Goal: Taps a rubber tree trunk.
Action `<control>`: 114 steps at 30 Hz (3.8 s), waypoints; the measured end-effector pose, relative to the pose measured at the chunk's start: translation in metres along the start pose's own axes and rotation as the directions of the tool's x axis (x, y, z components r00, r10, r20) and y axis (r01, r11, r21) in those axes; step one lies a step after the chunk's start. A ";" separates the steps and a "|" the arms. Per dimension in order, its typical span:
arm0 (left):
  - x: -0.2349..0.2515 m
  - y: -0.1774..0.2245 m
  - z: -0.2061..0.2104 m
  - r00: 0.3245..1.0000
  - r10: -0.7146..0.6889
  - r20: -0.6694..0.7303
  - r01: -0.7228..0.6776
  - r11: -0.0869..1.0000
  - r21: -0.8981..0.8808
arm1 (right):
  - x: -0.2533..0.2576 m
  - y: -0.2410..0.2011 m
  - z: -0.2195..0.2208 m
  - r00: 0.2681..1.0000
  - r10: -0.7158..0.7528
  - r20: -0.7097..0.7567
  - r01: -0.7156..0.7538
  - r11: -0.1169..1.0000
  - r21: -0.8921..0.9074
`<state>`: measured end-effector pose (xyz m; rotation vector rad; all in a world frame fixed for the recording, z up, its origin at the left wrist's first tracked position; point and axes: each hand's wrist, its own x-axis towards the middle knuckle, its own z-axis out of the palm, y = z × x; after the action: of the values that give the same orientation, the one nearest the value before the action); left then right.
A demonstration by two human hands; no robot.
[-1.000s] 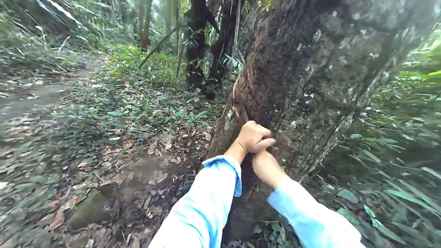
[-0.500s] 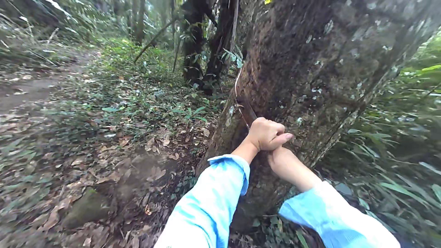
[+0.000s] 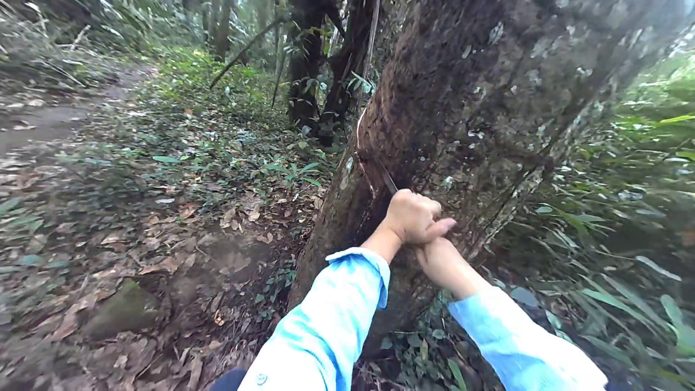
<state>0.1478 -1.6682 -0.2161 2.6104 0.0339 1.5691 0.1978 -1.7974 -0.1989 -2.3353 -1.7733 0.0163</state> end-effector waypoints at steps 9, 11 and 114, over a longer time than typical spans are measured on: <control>-0.012 0.003 0.011 0.994 0.091 -0.058 -0.090 0.996 0.026 | -0.004 0.015 0.024 0.995 -0.038 -0.097 0.040 0.999 0.013; -0.023 0.005 0.026 0.987 0.112 -0.117 -0.103 0.991 0.081 | -0.007 0.026 0.045 0.980 -0.095 -0.177 0.100 0.995 0.015; -0.130 -0.043 -0.057 0.721 -0.692 0.040 0.495 0.474 -0.728 | -0.098 -0.025 0.170 0.918 0.246 -0.311 0.004 0.777 0.629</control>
<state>0.0378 -1.6305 -0.3078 1.5134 0.2903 1.2750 0.1241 -1.8577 -0.3721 -1.8065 -1.1795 0.1397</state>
